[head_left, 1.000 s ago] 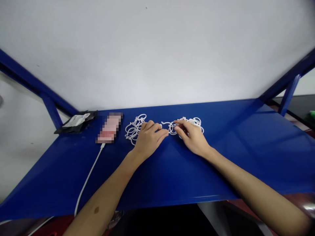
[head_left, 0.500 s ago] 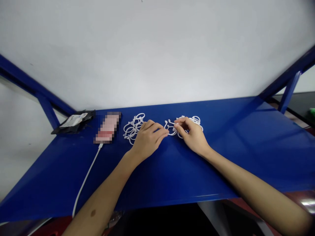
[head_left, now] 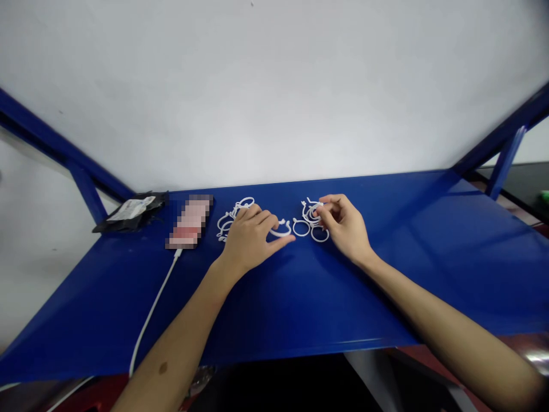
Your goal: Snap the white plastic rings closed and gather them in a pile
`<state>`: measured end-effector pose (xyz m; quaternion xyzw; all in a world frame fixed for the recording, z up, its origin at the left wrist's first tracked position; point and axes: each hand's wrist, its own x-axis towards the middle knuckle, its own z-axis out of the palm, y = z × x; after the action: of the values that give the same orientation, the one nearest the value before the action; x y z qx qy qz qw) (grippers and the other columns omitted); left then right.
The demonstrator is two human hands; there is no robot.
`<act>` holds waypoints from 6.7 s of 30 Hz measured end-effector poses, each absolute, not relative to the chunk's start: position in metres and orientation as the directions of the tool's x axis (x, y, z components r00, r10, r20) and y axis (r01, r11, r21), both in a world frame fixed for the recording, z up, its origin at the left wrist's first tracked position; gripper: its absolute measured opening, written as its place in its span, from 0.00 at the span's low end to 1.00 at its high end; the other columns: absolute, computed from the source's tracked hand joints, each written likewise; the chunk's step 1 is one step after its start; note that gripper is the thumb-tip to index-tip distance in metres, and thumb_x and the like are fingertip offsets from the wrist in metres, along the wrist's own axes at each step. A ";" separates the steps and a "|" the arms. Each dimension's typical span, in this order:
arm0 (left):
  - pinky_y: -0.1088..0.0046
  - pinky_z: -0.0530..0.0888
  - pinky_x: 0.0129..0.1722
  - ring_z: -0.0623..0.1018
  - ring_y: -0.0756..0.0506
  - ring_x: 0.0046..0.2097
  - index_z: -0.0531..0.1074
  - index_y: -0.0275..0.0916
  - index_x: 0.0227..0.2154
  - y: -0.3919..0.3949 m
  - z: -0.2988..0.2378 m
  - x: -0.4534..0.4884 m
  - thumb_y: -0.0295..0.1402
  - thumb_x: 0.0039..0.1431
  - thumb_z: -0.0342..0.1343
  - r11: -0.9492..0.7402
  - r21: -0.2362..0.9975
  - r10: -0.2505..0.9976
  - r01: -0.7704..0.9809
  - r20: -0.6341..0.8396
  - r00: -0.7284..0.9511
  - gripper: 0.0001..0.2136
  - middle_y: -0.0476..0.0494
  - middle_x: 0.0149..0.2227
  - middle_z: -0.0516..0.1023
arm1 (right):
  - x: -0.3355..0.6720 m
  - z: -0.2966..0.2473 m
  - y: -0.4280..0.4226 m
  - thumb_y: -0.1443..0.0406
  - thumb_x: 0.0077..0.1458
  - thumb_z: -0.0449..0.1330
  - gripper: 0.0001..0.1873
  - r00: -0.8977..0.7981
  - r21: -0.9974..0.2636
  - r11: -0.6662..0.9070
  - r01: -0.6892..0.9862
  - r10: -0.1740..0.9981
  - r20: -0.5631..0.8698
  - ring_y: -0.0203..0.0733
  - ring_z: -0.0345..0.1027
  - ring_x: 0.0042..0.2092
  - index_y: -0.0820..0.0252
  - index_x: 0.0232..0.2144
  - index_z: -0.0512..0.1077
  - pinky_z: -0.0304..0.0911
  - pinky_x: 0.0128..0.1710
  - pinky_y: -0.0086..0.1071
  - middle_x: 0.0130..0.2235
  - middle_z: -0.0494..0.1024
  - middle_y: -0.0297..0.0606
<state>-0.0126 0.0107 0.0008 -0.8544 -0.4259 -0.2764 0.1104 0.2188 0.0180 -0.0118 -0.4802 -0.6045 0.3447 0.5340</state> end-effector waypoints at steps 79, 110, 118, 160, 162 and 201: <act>0.68 0.75 0.39 0.77 0.48 0.35 0.77 0.44 0.39 0.003 0.003 0.006 0.46 0.61 0.60 -0.430 0.808 0.900 0.403 0.347 0.264 0.12 0.48 0.34 0.80 | 0.208 -0.009 -0.005 0.55 0.65 0.57 0.15 -0.216 -0.858 0.364 0.361 0.928 0.303 0.36 0.68 0.23 0.55 0.41 0.79 0.65 0.25 0.31 0.26 0.77 0.33; 0.57 0.64 0.43 0.70 0.33 0.48 0.76 0.38 0.44 0.036 -0.012 -0.041 0.34 0.66 0.53 -0.089 0.022 0.931 0.996 0.358 0.075 0.09 0.37 0.43 0.79 | 0.247 -0.021 0.034 0.62 0.68 0.48 0.22 -0.244 -0.161 0.379 0.911 0.811 0.531 0.47 0.67 0.37 0.66 0.56 0.72 0.69 0.34 0.40 0.43 0.72 0.52; 0.59 0.66 0.43 0.72 0.38 0.43 0.76 0.41 0.40 0.031 -0.002 -0.033 0.30 0.64 0.56 -0.263 0.310 0.885 0.914 0.455 0.100 0.05 0.42 0.38 0.80 | 0.230 -0.005 0.016 0.61 0.68 0.50 0.18 -0.253 -0.292 0.525 0.800 0.736 0.628 0.50 0.69 0.44 0.64 0.52 0.74 0.71 0.42 0.46 0.45 0.72 0.52; 0.67 0.71 0.40 0.74 0.46 0.36 0.77 0.43 0.28 -0.001 0.004 0.010 0.49 0.56 0.64 -0.482 0.834 0.873 0.268 0.431 0.230 0.14 0.48 0.30 0.79 | 0.194 -0.004 -0.030 0.57 0.63 0.60 0.13 -0.408 -0.941 0.290 0.174 0.891 0.199 0.32 0.57 0.24 0.57 0.30 0.70 0.54 0.24 0.29 0.23 0.66 0.28; 0.68 0.71 0.39 0.74 0.47 0.35 0.77 0.43 0.28 0.000 0.007 0.008 0.48 0.60 0.61 -0.474 0.837 0.877 0.273 0.421 0.231 0.14 0.47 0.30 0.79 | 0.192 -0.007 -0.029 0.56 0.62 0.60 0.12 -0.344 -0.930 0.310 0.200 0.910 0.229 0.32 0.57 0.24 0.57 0.31 0.71 0.55 0.25 0.29 0.24 0.67 0.28; 0.72 0.68 0.32 0.73 0.49 0.29 0.75 0.41 0.21 0.005 -0.010 0.006 0.53 0.62 0.55 -0.583 0.733 0.812 0.351 0.539 0.224 0.22 0.48 0.25 0.77 | 0.200 0.007 -0.028 0.57 0.65 0.57 0.12 -0.343 -0.853 0.420 0.310 0.886 0.312 0.33 0.60 0.25 0.57 0.33 0.73 0.57 0.25 0.30 0.27 0.73 0.32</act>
<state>0.0063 0.0054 -0.0104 -0.7453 -0.3901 -0.4858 -0.2373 0.2001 -0.0277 0.0068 -0.4049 -0.7384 0.3551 0.4059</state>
